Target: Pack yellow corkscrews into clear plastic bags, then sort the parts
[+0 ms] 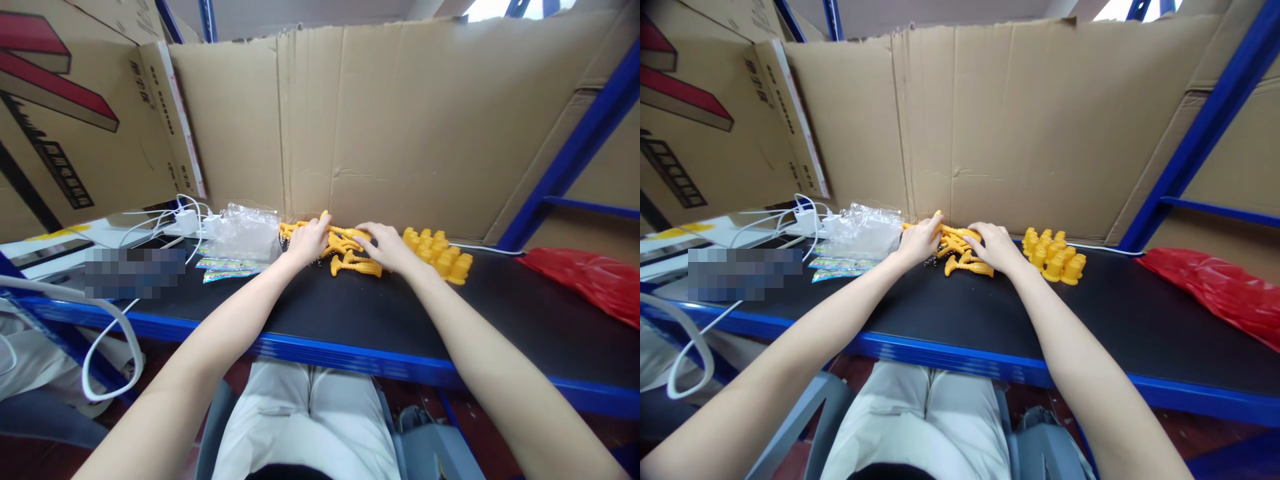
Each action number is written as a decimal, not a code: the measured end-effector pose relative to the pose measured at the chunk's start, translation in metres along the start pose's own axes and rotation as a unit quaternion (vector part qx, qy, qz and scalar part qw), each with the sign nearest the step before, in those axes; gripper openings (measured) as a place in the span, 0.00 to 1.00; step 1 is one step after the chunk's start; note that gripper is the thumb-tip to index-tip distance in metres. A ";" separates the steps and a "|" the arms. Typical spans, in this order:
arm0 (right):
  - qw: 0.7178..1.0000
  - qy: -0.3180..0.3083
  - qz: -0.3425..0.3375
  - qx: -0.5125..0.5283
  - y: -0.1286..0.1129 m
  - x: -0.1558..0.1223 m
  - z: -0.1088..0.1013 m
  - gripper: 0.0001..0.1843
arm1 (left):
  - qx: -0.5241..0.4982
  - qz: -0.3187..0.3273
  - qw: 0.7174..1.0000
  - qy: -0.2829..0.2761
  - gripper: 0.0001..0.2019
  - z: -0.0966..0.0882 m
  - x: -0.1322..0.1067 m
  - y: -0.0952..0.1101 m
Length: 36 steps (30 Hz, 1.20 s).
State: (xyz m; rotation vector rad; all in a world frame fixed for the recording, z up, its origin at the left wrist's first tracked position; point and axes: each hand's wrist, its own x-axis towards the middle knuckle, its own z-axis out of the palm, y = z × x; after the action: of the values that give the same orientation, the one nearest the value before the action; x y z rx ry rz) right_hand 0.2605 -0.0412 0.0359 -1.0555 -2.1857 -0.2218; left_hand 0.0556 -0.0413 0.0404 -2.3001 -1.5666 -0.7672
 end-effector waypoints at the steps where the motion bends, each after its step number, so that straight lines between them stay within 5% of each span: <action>1: 1.000 -0.025 0.006 -0.010 0.002 0.000 0.001 0.15 | 0.009 0.006 1.000 -0.005 0.18 -0.001 -0.001 0.003; 5: 0.995 -0.073 0.021 -0.057 0.007 0.001 0.007 0.14 | 0.025 0.017 0.999 -0.031 0.17 0.001 -0.003 0.009; 15: 0.966 -0.001 -0.057 -0.252 -0.008 0.002 0.003 0.07 | -0.040 -0.018 0.997 -0.064 0.16 0.014 0.003 0.002; 23: 0.949 0.004 -0.095 -0.301 -0.009 0.004 0.004 0.12 | -0.208 -0.078 0.937 -0.271 0.13 0.015 0.009 -0.003; 29: 0.973 -0.046 -0.070 -0.217 0.002 -0.001 0.010 0.11 | -0.041 -0.015 0.994 -0.097 0.15 0.010 0.001 0.004; 36: 0.977 -0.074 -0.036 -0.197 -0.003 -0.002 0.015 0.12 | 0.008 -0.005 0.996 -0.094 0.16 0.007 -0.001 0.005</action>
State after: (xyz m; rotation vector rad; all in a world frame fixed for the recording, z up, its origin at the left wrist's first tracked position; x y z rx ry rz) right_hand 0.2518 -0.0379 0.0242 -1.2393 -2.3738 -0.6516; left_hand 0.0616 -0.0408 0.0346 -2.4142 -1.6555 -0.5521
